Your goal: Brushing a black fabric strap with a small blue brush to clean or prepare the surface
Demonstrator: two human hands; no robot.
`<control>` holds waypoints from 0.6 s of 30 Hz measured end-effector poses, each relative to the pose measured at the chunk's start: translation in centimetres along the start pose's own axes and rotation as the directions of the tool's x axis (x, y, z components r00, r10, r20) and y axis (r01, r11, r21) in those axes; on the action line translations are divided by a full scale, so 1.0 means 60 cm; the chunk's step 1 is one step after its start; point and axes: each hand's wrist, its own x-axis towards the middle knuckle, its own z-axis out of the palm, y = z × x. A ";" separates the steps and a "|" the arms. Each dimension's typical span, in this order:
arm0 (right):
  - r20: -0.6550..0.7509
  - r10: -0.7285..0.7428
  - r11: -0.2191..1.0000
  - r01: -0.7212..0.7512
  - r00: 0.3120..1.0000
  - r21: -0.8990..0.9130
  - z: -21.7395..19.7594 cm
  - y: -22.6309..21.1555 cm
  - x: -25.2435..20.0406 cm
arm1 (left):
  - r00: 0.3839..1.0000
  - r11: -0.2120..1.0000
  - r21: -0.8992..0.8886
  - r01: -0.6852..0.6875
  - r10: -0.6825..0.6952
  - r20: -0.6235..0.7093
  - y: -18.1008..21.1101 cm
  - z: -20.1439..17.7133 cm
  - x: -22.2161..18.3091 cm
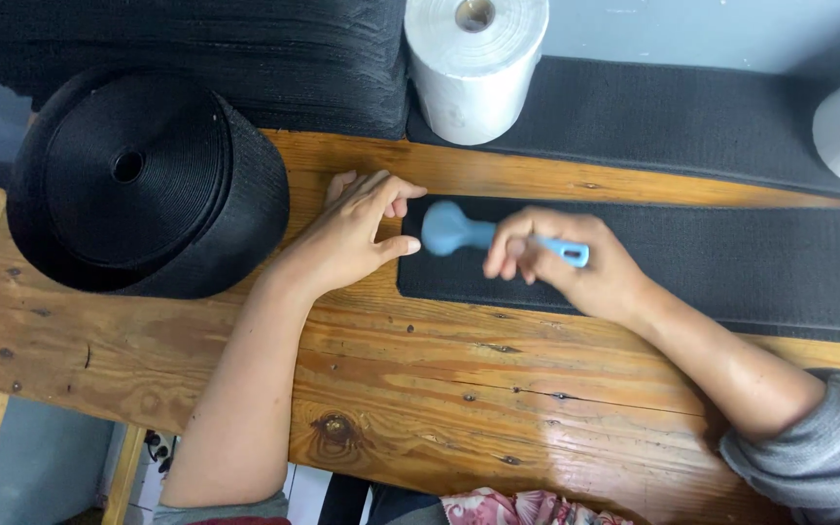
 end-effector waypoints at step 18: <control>0.000 -0.076 0.987 0.075 0.997 0.141 0.012 0.048 0.037 | 1.000 0.999 -0.032 -0.020 0.020 0.002 0.015 -0.008 -0.003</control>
